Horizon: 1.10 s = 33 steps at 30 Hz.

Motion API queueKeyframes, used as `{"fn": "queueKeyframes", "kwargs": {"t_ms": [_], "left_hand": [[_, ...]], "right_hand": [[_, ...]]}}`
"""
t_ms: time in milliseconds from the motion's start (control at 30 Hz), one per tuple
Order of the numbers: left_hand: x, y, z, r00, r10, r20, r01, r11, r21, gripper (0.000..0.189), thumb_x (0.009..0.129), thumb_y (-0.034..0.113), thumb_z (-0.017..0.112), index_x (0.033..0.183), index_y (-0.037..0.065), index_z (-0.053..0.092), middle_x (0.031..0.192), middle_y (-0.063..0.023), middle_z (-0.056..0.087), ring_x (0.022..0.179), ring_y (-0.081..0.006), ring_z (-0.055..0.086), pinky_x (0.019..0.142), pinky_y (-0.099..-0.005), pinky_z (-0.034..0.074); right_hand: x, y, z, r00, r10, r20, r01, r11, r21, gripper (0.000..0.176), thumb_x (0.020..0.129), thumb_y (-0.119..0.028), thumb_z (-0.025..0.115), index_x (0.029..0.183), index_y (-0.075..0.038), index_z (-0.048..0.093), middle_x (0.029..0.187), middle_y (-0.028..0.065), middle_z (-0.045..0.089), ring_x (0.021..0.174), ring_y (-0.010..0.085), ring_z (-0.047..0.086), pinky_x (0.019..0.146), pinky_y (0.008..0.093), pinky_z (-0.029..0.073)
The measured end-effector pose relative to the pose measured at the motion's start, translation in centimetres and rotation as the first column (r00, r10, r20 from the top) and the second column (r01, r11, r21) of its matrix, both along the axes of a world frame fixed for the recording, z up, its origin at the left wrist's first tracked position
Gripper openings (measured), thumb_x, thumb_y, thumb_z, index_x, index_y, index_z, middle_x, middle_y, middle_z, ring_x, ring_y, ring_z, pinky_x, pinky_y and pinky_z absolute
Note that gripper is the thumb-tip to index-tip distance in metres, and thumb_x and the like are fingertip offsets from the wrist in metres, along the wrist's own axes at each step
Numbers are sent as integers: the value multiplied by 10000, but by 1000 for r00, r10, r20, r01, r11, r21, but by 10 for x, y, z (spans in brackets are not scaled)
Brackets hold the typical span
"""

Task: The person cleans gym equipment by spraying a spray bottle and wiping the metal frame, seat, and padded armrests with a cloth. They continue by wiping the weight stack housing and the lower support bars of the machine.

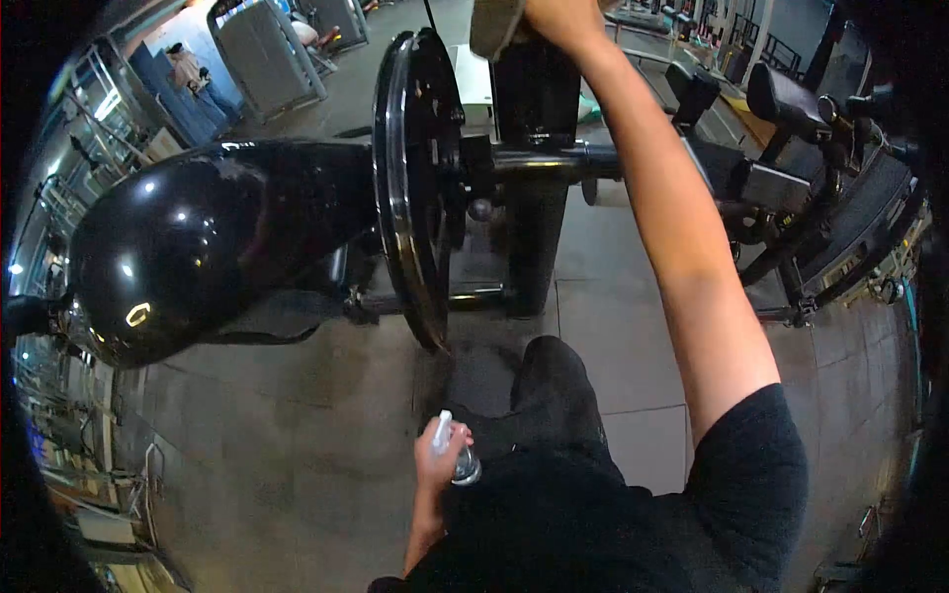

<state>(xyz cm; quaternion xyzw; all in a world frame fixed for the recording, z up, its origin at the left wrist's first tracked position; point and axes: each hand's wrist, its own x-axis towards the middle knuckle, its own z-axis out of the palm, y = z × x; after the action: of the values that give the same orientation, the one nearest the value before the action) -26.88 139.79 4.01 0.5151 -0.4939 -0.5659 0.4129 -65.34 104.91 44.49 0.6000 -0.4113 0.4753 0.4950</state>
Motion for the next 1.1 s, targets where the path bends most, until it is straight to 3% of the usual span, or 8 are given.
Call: {"fn": "queueKeyframes", "kwargs": {"t_ms": [167, 233, 367, 433, 567, 633, 933, 1100], "left_hand": [[-27, -22, 17, 992, -100, 80, 111, 983, -144, 168, 1014, 143, 697, 1040, -17, 652, 918, -81, 713, 800, -151, 710, 738, -305, 573], [-51, -39, 33, 989, -127, 80, 140, 972, -188, 172, 1009, 156, 703, 1047, -5, 655, 917, -68, 709, 798, -142, 705, 730, -301, 562], [-115, -73, 104, 977, -181, 108, 207, 926, -316, 169, 997, 163, 709, 1048, 12, 651, 905, -47, 701, 786, -133, 701, 714, -279, 544], [-142, -92, 121, 980, -190, 52, 195, 898, -394, 172, 994, 164, 710, 1046, 12, 650, 908, -49, 694, 768, -130, 691, 708, -278, 547], [-186, -136, 140, 978, -207, 13, 185, 839, -512, 189, 980, 161, 728, 1064, 1, 670, 918, -67, 682, 739, -128, 668, 645, -302, 577], [-200, -151, 148, 982, -186, 31, 175, 840, -514, 219, 974, 179, 738, 1074, -6, 676, 912, -67, 686, 726, -128, 671, 644, -302, 575], [-226, -205, 167, 971, 68, 229, 96, 766, -636, 336, 950, 277, 748, 1062, -37, 705, 812, -97, 726, 610, -175, 710, 576, -326, 560], [-222, -211, 167, 963, 156, 221, 38, 732, -681, 380, 951, 339, 751, 1026, -30, 705, 789, -113, 719, 609, -208, 720, 595, -357, 554]], "right_hand": [[-15, 73, -115, 919, 357, 169, -384, 908, 167, 712, 928, -88, 648, 1544, 95, 341, 1566, 313, 422, 1418, 414, 468, 1153, 450, 402], [-75, 83, -154, 875, 266, 403, -483, 481, 732, 512, 967, -182, 687, 1394, 68, 556, 1337, 222, 659, 1216, 302, 626, 1046, 377, 493], [-103, 182, -236, -74, 269, 960, -796, 564, -220, 559, 1051, -268, 635, 1520, -30, 448, 1455, 101, 569, 1289, 229, 581, 1108, 385, 473], [-119, 225, -284, -217, 289, 932, -661, 659, -359, 536, 1065, -313, 602, 1521, -78, 446, 1431, 80, 579, 1281, 231, 593, 1085, 404, 505], [-123, 321, -367, -535, 535, 654, -629, 266, -731, 585, 1051, -392, 563, 1570, -157, 427, 1583, 63, 470, 1435, 250, 463, 1213, 440, 369], [-126, 353, -392, -233, 474, 849, -685, 540, -489, 583, 1069, -431, 537, 1561, -135, 438, 1594, 89, 464, 1474, 270, 425, 1259, 463, 299], [-111, 415, -387, -718, 363, 594, -517, 293, -804, 636, 1074, -581, 428, 1412, -61, 571, 1434, 206, 611, 1313, 397, 588, 1147, 546, 459], [-91, 400, -389, -504, 385, 773, -547, 550, -631, 564, 1095, -512, 464, 1422, -61, 555, 1408, 190, 624, 1292, 363, 607, 1129, 503, 480]]}}
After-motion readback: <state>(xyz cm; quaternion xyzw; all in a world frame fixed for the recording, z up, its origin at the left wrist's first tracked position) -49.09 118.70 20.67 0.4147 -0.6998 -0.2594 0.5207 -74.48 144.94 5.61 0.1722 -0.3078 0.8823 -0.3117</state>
